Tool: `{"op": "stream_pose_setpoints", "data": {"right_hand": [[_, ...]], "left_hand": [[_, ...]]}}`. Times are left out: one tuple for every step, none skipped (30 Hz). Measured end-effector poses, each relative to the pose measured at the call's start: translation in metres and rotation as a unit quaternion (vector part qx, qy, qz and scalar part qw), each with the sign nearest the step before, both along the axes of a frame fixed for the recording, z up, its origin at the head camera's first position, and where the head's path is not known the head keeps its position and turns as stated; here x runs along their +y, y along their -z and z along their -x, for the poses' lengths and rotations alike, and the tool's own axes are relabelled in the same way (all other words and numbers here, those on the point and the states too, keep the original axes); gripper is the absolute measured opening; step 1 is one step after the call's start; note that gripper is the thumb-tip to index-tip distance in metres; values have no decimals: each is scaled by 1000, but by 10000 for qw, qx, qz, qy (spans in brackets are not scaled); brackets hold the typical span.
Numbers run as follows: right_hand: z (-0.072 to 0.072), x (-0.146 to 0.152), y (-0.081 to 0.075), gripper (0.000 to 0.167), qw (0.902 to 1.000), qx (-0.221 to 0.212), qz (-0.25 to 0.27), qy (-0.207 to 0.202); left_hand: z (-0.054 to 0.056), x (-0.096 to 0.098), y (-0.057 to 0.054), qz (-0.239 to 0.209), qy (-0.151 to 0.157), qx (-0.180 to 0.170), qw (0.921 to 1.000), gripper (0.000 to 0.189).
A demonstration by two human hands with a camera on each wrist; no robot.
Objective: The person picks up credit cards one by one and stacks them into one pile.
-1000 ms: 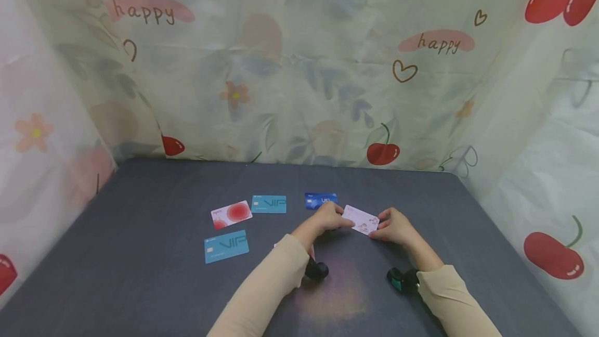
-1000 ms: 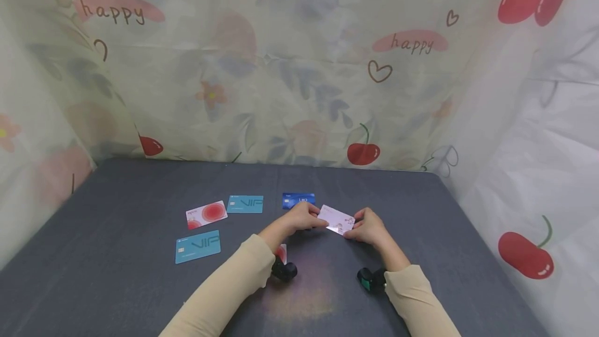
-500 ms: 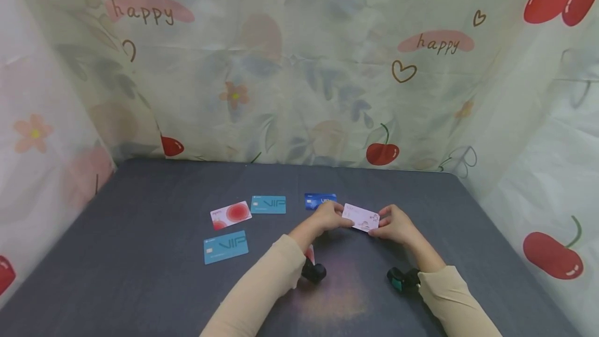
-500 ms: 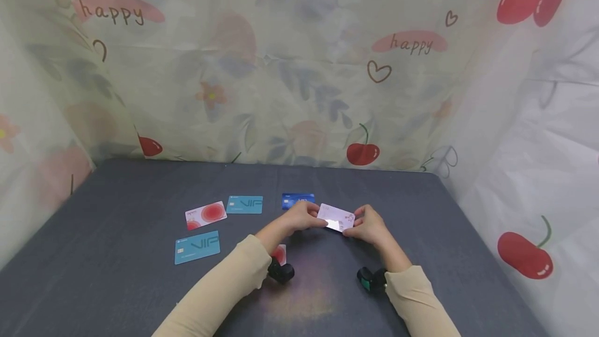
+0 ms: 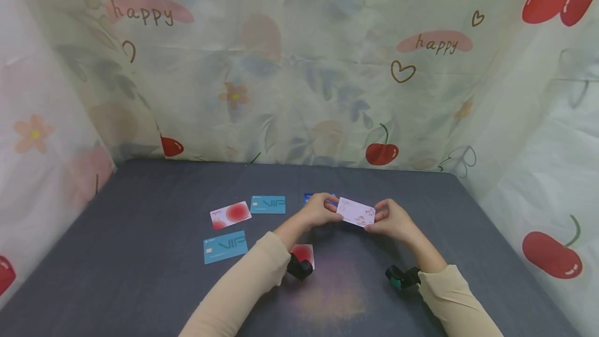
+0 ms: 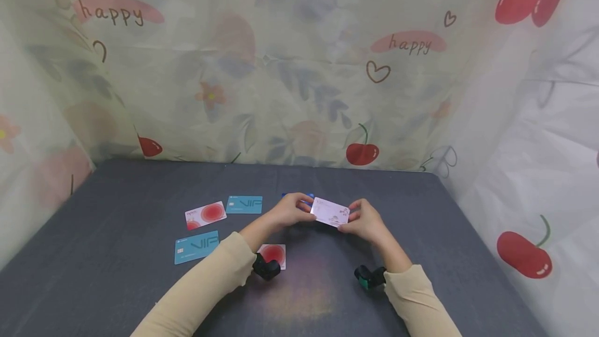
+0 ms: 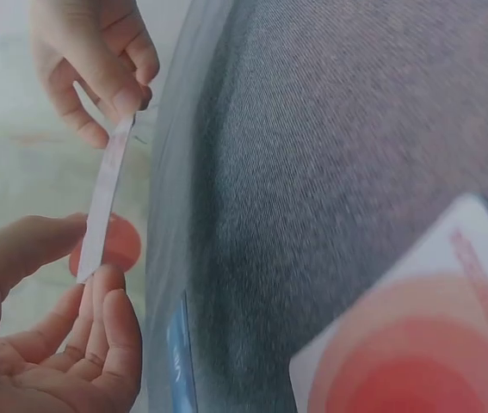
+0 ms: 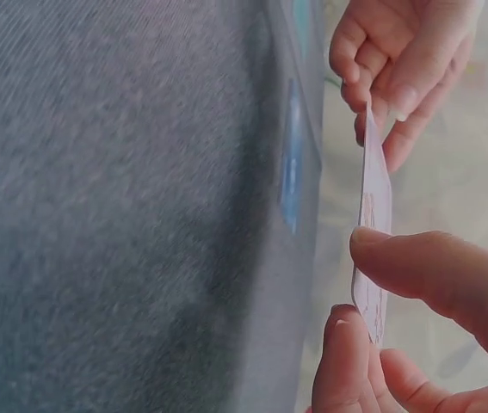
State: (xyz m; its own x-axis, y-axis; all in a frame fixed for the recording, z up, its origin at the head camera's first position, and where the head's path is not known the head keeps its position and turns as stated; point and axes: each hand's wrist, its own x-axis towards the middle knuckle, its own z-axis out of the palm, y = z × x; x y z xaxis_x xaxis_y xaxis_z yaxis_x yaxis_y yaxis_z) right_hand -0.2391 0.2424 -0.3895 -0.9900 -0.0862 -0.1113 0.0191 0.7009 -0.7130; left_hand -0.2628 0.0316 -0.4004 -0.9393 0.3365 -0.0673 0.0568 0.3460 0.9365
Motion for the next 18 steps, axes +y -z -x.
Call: {"op": "stream_pose_setpoints", "data": {"right_hand": [[-1,-1,-1,56,10000,15,33,-28],[-1,-2,-2,56,10000,20,60,-48],[-2,-3,-3,56,9999,27,108,-76],[-3,-5,-4,56,9998,34,160,-101],[-4,-6,-4,56,9997,36,199,-123],[-4,-7,-5,56,9996,46,251,-149],[-4,-8,-5,56,9994,51,295,-182],[-5,-9,-5,56,9993,40,323,-202],[-5,-9,-5,56,9991,39,363,-228],[-5,-10,-5,56,9990,39,367,-245],[-5,-11,-5,56,9990,26,379,-253],[-5,-12,-6,56,9989,14,389,-270],[-5,-13,-6,56,9989,0,376,-282],[-5,-14,-7,56,9989,-12,380,-287],[-6,-15,-7,56,9988,-22,398,-290],[-6,-16,-8,56,9988,-35,405,-290],[-6,-17,-9,56,9986,-45,427,-303],[-7,-18,-9,56,9985,-45,445,-329]], "left_hand": [[0,-2,0,-4,5,16,10000,44],[0,-4,0,-1,5,39,10000,44],[-1,-5,0,8,2,60,10000,44],[-1,-7,0,-8,1,63,10000,44],[-2,-8,-1,-18,5,71,10000,44],[-2,-10,-1,-37,7,80,10000,45],[-2,-12,-1,-37,13,74,10000,45],[-3,-14,-1,-37,17,47,10000,45],[-3,-15,-1,-41,20,40,10000,45],[-4,-17,-1,-51,29,43,10000,45],[-5,-19,-1,-50,28,37,10000,45],[-5,-21,-1,-66,33,38,10000,46],[-6,-22,-1,-64,35,25,10000,46],[-7,-24,-1,-71,36,7,10000,46],[-8,-26,-1,-96,40,-8,9999,46],[-9,-27,-2,-108,50,-33,9999,47],[-10,-29,-2,-121,54,-79,9999,47],[-11,-30,-2,-147,70,-102,9998,48]]}}
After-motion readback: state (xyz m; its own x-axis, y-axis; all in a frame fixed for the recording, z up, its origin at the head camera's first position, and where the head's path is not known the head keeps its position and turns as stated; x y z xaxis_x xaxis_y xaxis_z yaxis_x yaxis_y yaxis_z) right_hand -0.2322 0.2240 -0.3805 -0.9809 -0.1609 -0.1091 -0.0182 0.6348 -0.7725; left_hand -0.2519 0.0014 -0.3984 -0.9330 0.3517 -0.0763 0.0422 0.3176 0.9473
